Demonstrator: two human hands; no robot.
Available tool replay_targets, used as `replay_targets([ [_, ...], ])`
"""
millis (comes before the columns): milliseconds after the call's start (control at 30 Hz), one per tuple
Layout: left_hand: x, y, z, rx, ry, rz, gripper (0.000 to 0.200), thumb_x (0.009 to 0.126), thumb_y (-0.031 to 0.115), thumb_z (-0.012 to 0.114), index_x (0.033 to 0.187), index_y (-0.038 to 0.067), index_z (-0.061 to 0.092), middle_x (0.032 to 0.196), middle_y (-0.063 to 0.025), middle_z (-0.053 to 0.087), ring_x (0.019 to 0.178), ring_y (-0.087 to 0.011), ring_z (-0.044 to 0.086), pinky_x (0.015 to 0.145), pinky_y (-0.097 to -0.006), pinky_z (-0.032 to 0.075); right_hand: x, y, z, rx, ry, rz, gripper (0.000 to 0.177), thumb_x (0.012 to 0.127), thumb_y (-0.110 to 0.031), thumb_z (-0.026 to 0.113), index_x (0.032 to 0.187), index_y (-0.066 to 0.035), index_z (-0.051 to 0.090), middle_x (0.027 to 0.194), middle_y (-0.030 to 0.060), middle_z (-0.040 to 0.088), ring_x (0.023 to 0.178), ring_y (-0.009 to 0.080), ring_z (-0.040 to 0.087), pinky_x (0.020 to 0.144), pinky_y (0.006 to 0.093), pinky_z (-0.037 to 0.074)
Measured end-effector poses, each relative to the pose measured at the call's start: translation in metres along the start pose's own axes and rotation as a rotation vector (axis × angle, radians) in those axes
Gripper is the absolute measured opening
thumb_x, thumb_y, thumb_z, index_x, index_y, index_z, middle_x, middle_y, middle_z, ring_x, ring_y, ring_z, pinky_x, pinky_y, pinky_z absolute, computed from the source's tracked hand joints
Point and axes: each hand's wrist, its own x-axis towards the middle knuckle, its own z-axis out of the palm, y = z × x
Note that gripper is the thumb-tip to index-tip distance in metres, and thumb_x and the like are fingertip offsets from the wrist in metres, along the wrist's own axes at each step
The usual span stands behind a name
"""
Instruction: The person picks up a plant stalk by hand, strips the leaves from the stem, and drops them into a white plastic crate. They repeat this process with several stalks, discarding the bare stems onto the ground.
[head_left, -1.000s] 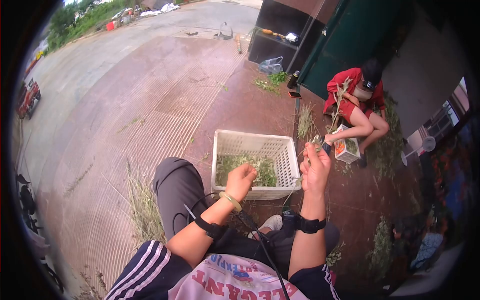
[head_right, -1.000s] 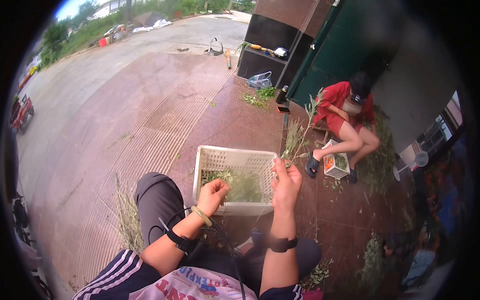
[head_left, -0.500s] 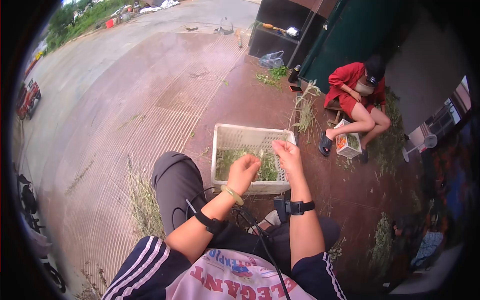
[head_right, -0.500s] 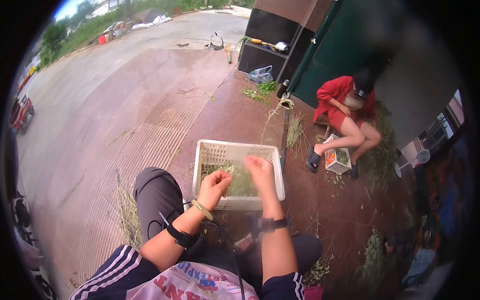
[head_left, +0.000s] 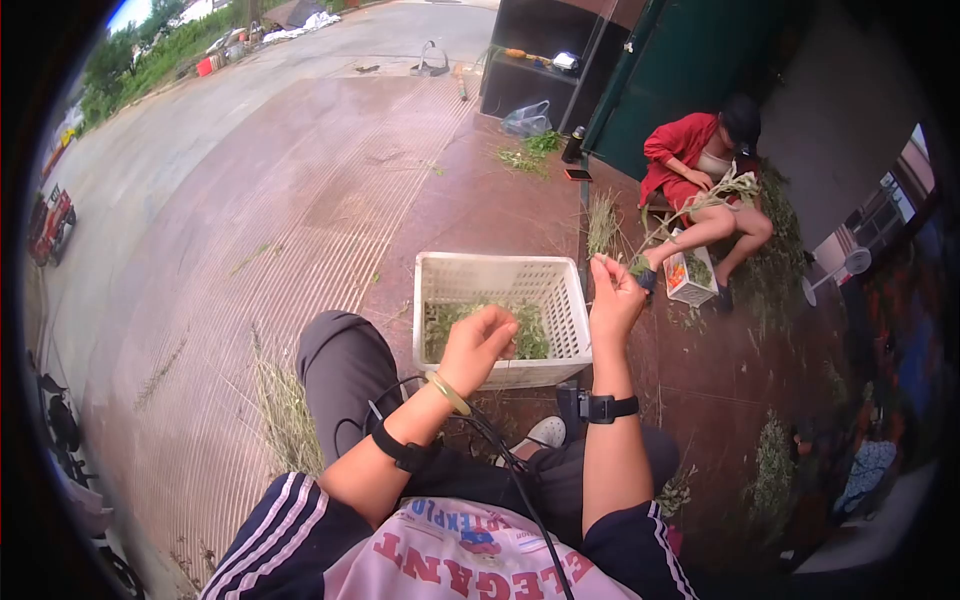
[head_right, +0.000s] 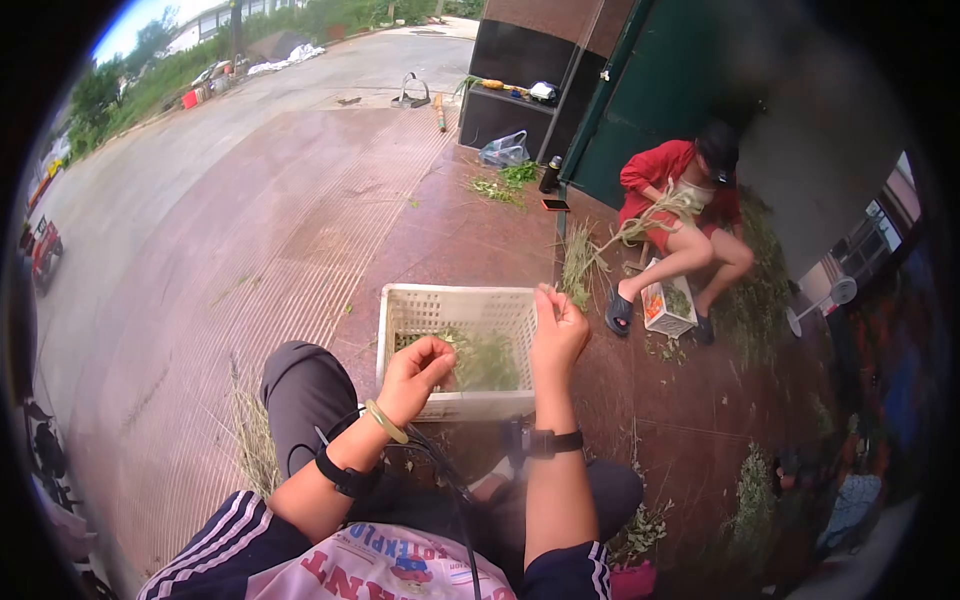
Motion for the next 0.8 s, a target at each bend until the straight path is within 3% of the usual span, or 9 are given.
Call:
replay_targets([
  [33,0.003,0.01,-0.001,-0.038,-0.007,0.039,0.01,0.087,0.011,0.053,0.086,0.001,0.054,0.073,-0.0008,0.054,0.065,-0.0071,0.054,0.058,-0.0216,0.046,0.006,0.038,-0.003,-0.22,-0.136,0.085,0.029,0.071,-0.01,0.066,0.097,0.002,0.062,0.081,0.0132,0.065,0.076,0.0214,0.062,0.07,0.0315,0.046],
  [100,0.006,0.038,-0.009,-0.066,-0.022,0.094,0.009,0.087,0.01,0.053,0.09,0.001,0.052,0.081,-0.0042,0.057,0.073,-0.0118,0.058,0.063,-0.0247,0.048,0.002,0.058,-0.003,-0.406,-0.253,0.151,0.044,0.069,-0.009,0.066,0.111,-0.002,0.056,0.088,0.0128,0.064,0.083,0.0269,0.061,0.076,0.0351,0.045],
  [200,0.005,0.087,-0.029,-0.065,0.029,0.214,0.011,0.088,0.012,0.051,0.091,0.002,0.051,0.088,-0.0094,0.06,0.077,-0.0157,0.06,0.065,-0.0269,0.05,0.001,0.072,-0.014,-0.42,-0.16,0.2,0.054,0.068,-0.009,0.066,0.119,-0.004,0.049,0.089,0.0124,0.063,0.086,0.0251,0.059,0.078,0.0345,0.044],
  [300,-0.006,0.148,-0.062,-0.063,0.136,0.413,0.012,0.09,0.012,0.047,0.093,0.002,0.051,0.093,-0.013,0.06,0.079,-0.0183,0.061,0.067,-0.0283,0.05,-0.001,0.072,-0.024,-0.284,-0.096,0.209,0.038,0.071,-0.01,0.065,0.106,-0.002,0.057,0.08,0.0089,0.062,0.076,0.0176,0.058,0.071,0.0306,0.045],
  [367,-0.018,0.186,-0.087,-0.034,0.229,0.668,0.013,0.09,0.011,0.046,0.096,0.001,0.051,0.095,-0.014,0.059,0.081,-0.0191,0.06,0.067,-0.028,0.05,-0.003,0.061,-0.031,-0.258,-0.074,0.217,0.03,0.073,-0.009,0.064,0.102,-0.001,0.059,0.076,0.0061,0.06,0.07,0.0132,0.054,0.067,0.0279,0.044],
  [500,-0.054,0.242,-0.135,0.266,0.462,1.04,0.016,0.09,0.01,0.045,0.1,-0.001,0.052,0.094,-0.0136,0.059,0.079,-0.0172,0.059,0.064,-0.0253,0.048,-0.005,0.062,-0.043,-0.204,-0.008,0.197,0.028,0.075,-0.008,0.062,0.103,-0.001,0.059,0.079,0.0048,0.058,0.07,0.0119,0.052,0.066,0.0259,0.042],
  [633,-0.079,0.253,-0.168,0.414,0.628,0.956,0.014,0.089,0.01,0.049,0.097,0.001,0.054,0.086,-0.0102,0.06,0.07,-0.012,0.056,0.058,-0.0218,0.044,-0.013,0.077,-0.048,-0.027,-0.061,0.166,0.026,0.078,-0.007,0.06,0.103,0.002,0.057,0.086,0.0055,0.059,0.078,0.0121,0.053,0.072,0.0272,0.043],
  [700,-0.094,0.249,-0.184,0.466,0.67,0.822,0.014,0.087,0.013,0.054,0.093,0.001,0.057,0.081,-0.0085,0.062,0.063,-0.0097,0.057,0.055,-0.0199,0.046,-0.022,0.081,-0.049,0.041,-0.105,0.158,0.026,0.081,-0.006,0.057,0.105,0.004,0.054,0.09,0.008,0.059,0.079,0.0124,0.054,0.073,0.0271,0.043],
  [800,-0.117,0.235,-0.21,0.476,0.716,0.535,0.014,0.085,0.016,0.056,0.091,0.002,0.058,0.078,-0.0051,0.062,0.06,-0.0069,0.055,0.052,-0.0185,0.043,-0.047,0.066,-0.045,0.096,-0.213,0.335,0.027,0.083,-0.005,0.055,0.108,0.003,0.052,0.093,0.0103,0.059,0.078,0.0118,0.055,0.072,0.0252,0.044],
])
